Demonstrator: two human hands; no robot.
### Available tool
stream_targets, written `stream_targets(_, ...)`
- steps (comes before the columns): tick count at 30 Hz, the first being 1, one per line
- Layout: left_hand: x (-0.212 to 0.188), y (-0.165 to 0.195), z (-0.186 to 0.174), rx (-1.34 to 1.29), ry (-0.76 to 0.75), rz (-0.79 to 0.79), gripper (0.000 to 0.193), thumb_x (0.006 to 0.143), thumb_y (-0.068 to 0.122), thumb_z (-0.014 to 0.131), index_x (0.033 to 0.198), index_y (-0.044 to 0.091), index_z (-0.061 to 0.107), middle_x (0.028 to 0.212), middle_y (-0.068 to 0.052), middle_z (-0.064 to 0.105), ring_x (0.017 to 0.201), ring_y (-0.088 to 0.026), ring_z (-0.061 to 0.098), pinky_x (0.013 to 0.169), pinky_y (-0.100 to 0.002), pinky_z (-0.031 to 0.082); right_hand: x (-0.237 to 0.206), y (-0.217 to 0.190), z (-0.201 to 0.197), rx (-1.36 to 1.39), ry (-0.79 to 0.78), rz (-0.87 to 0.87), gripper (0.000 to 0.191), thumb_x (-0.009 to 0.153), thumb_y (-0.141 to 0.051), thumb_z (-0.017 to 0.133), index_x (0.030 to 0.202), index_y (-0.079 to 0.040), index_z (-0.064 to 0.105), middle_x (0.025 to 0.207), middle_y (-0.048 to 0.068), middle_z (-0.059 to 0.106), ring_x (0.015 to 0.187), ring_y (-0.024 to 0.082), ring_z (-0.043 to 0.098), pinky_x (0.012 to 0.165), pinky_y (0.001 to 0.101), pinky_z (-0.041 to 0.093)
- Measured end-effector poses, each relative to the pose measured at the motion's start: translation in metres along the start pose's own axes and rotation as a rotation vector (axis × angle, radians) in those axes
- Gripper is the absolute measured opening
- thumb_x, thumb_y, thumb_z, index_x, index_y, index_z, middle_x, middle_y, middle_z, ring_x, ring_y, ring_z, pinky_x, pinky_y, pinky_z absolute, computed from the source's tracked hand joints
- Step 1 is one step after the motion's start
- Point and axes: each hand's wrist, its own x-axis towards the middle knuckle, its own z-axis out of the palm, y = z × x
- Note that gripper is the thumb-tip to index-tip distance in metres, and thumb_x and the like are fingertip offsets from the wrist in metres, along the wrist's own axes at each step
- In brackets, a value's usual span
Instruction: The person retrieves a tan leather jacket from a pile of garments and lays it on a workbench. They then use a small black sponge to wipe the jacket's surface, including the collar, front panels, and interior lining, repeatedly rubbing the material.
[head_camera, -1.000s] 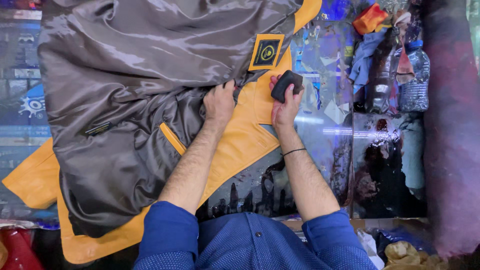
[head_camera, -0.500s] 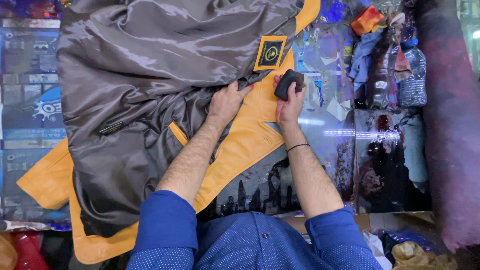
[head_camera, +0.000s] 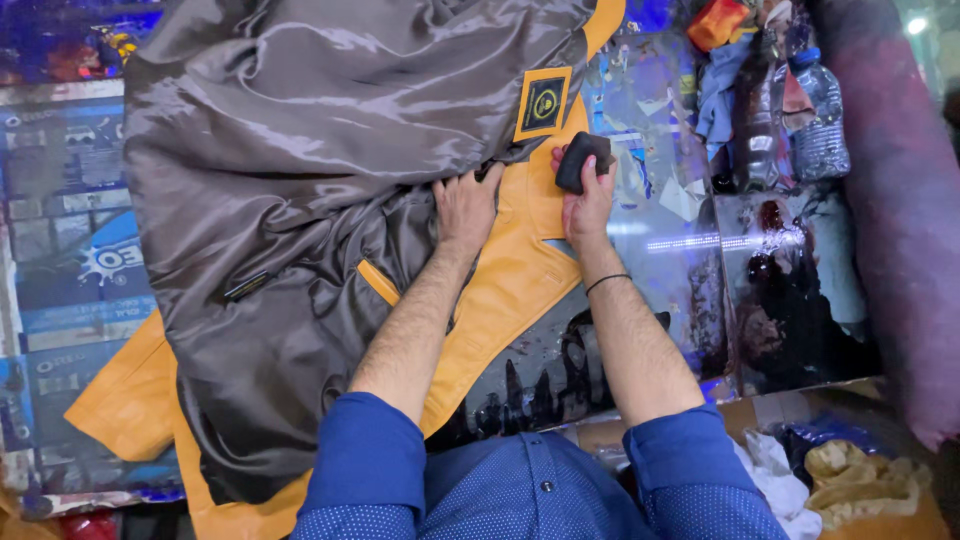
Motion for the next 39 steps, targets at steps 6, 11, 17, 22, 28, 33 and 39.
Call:
stream_targets(6, -0.015, -0.020, -0.005, -0.008, -0.162, -0.069, 0.044, 0.099, 0.028, 0.058, 0.142, 0.036, 0.061, 0.119, -0.020, 0.062, 0.122, -0.041, 0.053, 0.109, -0.067, 0.031, -0.004, 0.015, -0.001, -0.091, -0.039, -0.058, 0.026, 0.108, -0.020, 0.059, 0.127, -0.005, 0.050, 0.120, 0.015, 0.067, 0.112, 0.029, 0.071, 0.100, 0.0434, 0.058)
stream_targets(11, -0.019, -0.025, -0.013, -0.092, -0.135, -0.062, 0.050, 0.095, 0.029, 0.059, 0.145, 0.034, 0.059, 0.132, -0.022, 0.055, 0.133, -0.043, 0.042, 0.114, -0.068, 0.024, -0.014, 0.012, -0.003, -0.571, -0.142, -0.110, 0.026, 0.104, -0.009, 0.074, 0.125, 0.000, 0.061, 0.115, 0.005, 0.066, 0.106, 0.014, 0.062, 0.097, 0.0298, 0.050)
stream_targets(17, -0.017, -0.033, -0.009, -0.160, -0.189, -0.079, 0.051, 0.095, 0.028, 0.058, 0.145, 0.031, 0.057, 0.134, -0.021, 0.053, 0.135, -0.044, 0.040, 0.114, -0.069, 0.021, -0.017, -0.021, 0.030, -1.323, -0.314, -0.296, 0.031, 0.090, -0.009, 0.081, 0.115, 0.003, 0.067, 0.103, 0.014, 0.069, 0.095, 0.026, 0.069, 0.086, 0.0344, 0.053)
stream_targets(22, -0.019, -0.039, 0.001, -0.183, -0.112, -0.046, 0.053, 0.094, 0.024, 0.056, 0.147, 0.031, 0.056, 0.137, -0.021, 0.053, 0.135, -0.044, 0.040, 0.112, -0.069, 0.022, 0.002, -0.012, 0.064, -1.560, -0.621, -0.201, 0.030, 0.085, -0.006, 0.078, 0.113, 0.003, 0.070, 0.102, 0.020, 0.067, 0.091, 0.035, 0.068, 0.080, 0.0395, 0.055)
stream_targets(28, -0.017, -0.042, -0.001, -0.219, -0.175, -0.060, 0.052, 0.095, 0.024, 0.056, 0.147, 0.029, 0.054, 0.132, -0.019, 0.057, 0.134, -0.042, 0.043, 0.115, -0.067, 0.022, 0.022, -0.017, 0.077, -1.535, -0.922, -0.344, 0.033, 0.080, -0.005, 0.077, 0.111, 0.003, 0.070, 0.106, 0.019, 0.067, 0.095, 0.038, 0.067, 0.083, 0.0426, 0.055)
stream_targets(33, -0.016, -0.042, -0.006, -0.251, -0.207, -0.066, 0.053, 0.097, 0.020, 0.053, 0.149, 0.027, 0.053, 0.131, -0.018, 0.058, 0.132, -0.041, 0.044, 0.114, -0.067, 0.023, 0.009, -0.027, 0.073, -1.559, -0.612, -0.049, 0.034, 0.089, -0.012, 0.076, 0.119, 0.002, 0.068, 0.101, 0.016, 0.066, 0.081, 0.029, 0.067, 0.074, 0.0376, 0.055)
stream_targets(39, -0.017, -0.042, -0.009, -0.249, -0.146, -0.046, 0.054, 0.095, 0.017, 0.052, 0.148, 0.028, 0.055, 0.134, -0.020, 0.056, 0.132, -0.042, 0.044, 0.113, -0.065, 0.024, 0.003, -0.030, 0.070, -1.373, -1.092, 0.130, 0.032, 0.085, -0.013, 0.079, 0.111, 0.003, 0.068, 0.097, 0.014, 0.068, 0.087, 0.028, 0.069, 0.078, 0.0379, 0.055)
